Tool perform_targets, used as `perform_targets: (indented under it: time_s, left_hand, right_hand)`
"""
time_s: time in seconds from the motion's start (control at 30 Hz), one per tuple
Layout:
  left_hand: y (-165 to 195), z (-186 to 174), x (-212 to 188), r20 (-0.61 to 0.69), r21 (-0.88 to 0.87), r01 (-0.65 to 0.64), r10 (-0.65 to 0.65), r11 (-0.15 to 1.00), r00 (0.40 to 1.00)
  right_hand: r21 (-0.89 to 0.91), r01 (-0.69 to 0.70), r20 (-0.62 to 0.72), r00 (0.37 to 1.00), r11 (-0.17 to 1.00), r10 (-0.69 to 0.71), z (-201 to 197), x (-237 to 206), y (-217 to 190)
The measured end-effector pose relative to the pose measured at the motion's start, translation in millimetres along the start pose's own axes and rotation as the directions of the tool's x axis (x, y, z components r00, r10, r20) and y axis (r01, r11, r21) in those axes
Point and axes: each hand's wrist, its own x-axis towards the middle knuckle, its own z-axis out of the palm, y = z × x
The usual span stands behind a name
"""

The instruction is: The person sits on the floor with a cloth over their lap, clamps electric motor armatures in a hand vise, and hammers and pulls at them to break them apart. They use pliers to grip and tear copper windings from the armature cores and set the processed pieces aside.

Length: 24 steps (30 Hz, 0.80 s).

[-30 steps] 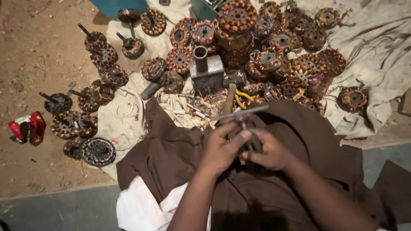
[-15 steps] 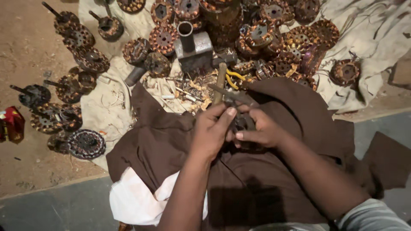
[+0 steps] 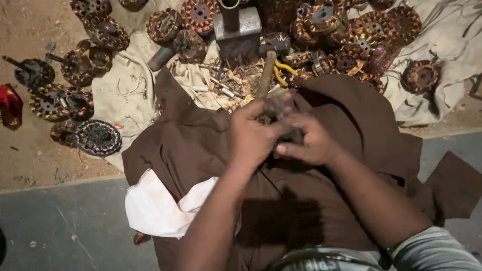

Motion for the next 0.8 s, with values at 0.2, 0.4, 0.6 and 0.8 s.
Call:
perform_targets:
  time_s: [0.2,0.4,0.6,0.8]
  left_hand:
    - [4,-7,-13,0.192,-0.125,-0.123,0.145,0.985,0.971]
    - [-6,3,-3,-0.044,0.075,0.124,-0.121,0.989,0.992]
    - [9,-15,-7,0.223,0.01,-0.379,0.367,0.925,0.903]
    - [5,-1,-5,-0.009,0.012,0.043,-0.043,0.999,0.999]
  right_hand:
    - [-0.172,-0.056,-0.14,0.99,0.983,0.032,4,-13,16]
    - [-0.14,-0.047,-0.107,0.994,0.989,0.032,8,-15,24]
    - [-0.076,-0.461,-0.056,0.887,0.884,0.458,9,-16,34]
    - [-0.114,0.022,-0.078,0.996,0.993,-0.031,10,-14,29]
